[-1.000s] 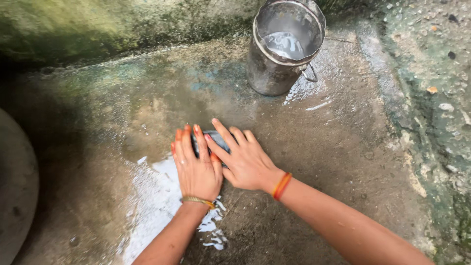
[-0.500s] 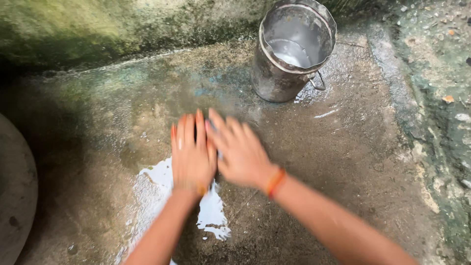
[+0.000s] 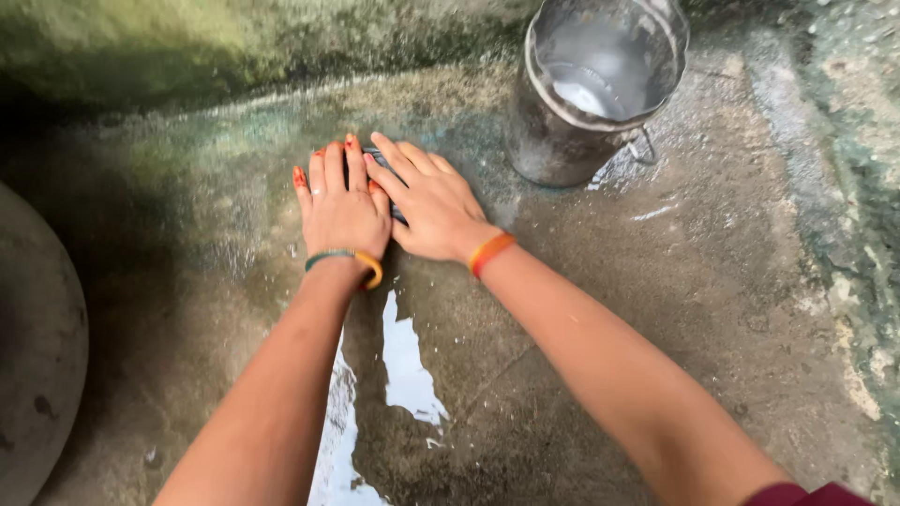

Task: The person cleans a section of concrete floor by scrubbing it with a handheld tool and rinsing it with water from a metal container.

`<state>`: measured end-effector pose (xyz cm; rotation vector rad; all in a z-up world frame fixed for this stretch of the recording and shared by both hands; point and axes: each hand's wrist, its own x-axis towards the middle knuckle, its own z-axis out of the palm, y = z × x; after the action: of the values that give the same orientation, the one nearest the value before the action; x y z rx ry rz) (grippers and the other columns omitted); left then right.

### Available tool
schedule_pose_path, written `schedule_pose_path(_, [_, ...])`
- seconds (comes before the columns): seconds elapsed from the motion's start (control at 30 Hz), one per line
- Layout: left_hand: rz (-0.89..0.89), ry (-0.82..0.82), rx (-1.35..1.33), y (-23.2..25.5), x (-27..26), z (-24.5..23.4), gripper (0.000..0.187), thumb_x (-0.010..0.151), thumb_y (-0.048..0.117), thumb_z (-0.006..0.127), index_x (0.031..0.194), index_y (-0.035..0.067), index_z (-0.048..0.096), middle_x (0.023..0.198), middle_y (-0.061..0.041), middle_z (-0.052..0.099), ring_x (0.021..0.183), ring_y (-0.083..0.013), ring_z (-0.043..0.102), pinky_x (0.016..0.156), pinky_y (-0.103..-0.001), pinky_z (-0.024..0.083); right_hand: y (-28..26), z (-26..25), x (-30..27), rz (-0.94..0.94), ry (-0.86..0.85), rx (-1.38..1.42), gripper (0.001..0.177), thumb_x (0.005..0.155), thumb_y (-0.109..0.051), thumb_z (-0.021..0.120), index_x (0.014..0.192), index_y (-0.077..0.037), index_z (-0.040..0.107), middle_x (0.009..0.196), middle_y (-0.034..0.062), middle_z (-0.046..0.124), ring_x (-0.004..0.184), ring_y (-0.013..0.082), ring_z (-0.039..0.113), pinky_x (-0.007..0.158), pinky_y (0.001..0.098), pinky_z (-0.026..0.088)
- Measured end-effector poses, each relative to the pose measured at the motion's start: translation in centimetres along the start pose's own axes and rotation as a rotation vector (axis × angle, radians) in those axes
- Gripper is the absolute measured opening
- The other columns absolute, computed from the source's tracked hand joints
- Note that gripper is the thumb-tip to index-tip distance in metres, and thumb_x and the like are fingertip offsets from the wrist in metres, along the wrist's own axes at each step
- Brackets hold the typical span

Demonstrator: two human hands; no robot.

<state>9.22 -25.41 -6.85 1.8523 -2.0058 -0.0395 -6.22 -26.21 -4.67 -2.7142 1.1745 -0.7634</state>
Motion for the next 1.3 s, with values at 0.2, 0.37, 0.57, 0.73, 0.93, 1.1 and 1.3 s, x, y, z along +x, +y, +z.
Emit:
schedule_pose_path(0.2, [0.013, -0.016, -0.005, 1.9, -11.5, -3.3, 0.068, 0.096, 0.028, 0.044, 0.157, -0.001, 0.033, 0.155, -0.021, 0.039, 0.147, -0.0378, 0.031, 0.122, -0.057, 0.016, -7.1, -2.0, -7.5, -0.011, 0.007, -0.02, 0.064, 0.088, -0.017, 0.063, 0.148, 0.001, 0.049, 0.165, 0.0228, 0.033, 0.144, 0.0408, 0.043, 0.119, 0.0497, 0.035])
schedule_pose_path(0.37, [-0.033, 0.032, 0.1, -0.4, -5.4, -1.6, 0.061, 0.106, 0.031, 0.038, 0.16, 0.003, 0.031, 0.158, -0.019, 0.039, 0.151, -0.0351, 0.029, 0.125, -0.056, 0.016, -2.6, 1.0, -2.4, -0.141, 0.067, -0.032, 0.065, 0.088, -0.016, 0.062, 0.149, 0.003, 0.048, 0.163, 0.0262, 0.032, 0.144, 0.0417, 0.043, 0.12, 0.0502, 0.033])
schedule_pose_path(0.57, [-0.156, -0.241, 0.252, -3.9, 3.9, -1.2, 0.064, 0.102, 0.034, 0.029, 0.16, 0.008, 0.022, 0.162, -0.01, 0.03, 0.148, -0.0289, 0.022, 0.12, -0.058, 0.009, 0.6, 3.5, 5.2, -0.099, 0.002, 0.015, 0.062, 0.089, -0.026, 0.061, 0.142, 0.003, 0.05, 0.156, 0.0265, 0.039, 0.134, 0.0416, 0.046, 0.113, 0.0491, 0.034])
schedule_pose_path(0.73, [-0.078, 0.008, 0.193, -1.3, -7.3, -1.5, 0.066, 0.105, 0.033, 0.032, 0.163, 0.003, 0.025, 0.165, -0.017, 0.031, 0.151, -0.0352, 0.026, 0.124, -0.055, 0.013, -4.8, 1.2, -2.8, -0.156, 0.001, -0.126, 0.053, 0.098, -0.021, 0.054, 0.144, 0.004, 0.051, 0.157, 0.0257, 0.041, 0.135, 0.0425, 0.047, 0.115, 0.0522, 0.036])
schedule_pose_path(0.93, [-0.134, 0.033, 0.078, 2.3, -14.4, -4.1, 0.064, 0.099, 0.03, 0.04, 0.155, 0.0, 0.038, 0.154, -0.019, 0.042, 0.146, -0.0366, 0.034, 0.122, -0.056, 0.018, -8.8, -2.0, -7.7, -0.155, -0.095, -0.027, 0.058, 0.093, -0.022, 0.056, 0.143, 0.008, 0.051, 0.158, 0.029, 0.041, 0.135, 0.0417, 0.048, 0.111, 0.0507, 0.038])
schedule_pose_path(1.1, [-0.048, 0.046, 0.145, -3.9, -3.6, -2.1, 0.059, 0.106, 0.029, 0.039, 0.158, 0.002, 0.04, 0.155, -0.016, 0.043, 0.148, -0.0329, 0.034, 0.125, -0.057, 0.017, -4.1, 2.9, 1.6, -0.128, 0.011, -0.142, 0.06, 0.09, -0.019, 0.055, 0.143, 0.008, 0.051, 0.157, 0.0289, 0.039, 0.137, 0.0405, 0.045, 0.114, 0.0493, 0.035])
schedule_pose_path(1.3, [-0.04, 0.022, 0.134, -5.6, -0.1, -2.3, 0.06, 0.103, 0.03, 0.038, 0.157, 0.002, 0.038, 0.156, -0.017, 0.04, 0.146, -0.0349, 0.031, 0.12, -0.059, 0.016, -3.4, 3.4, 5.0, -0.036, -0.066, -0.043, 0.057, 0.092, -0.019, 0.055, 0.143, 0.007, 0.052, 0.157, 0.0261, 0.04, 0.127, 0.0412, 0.046, 0.105, 0.0499, 0.036])
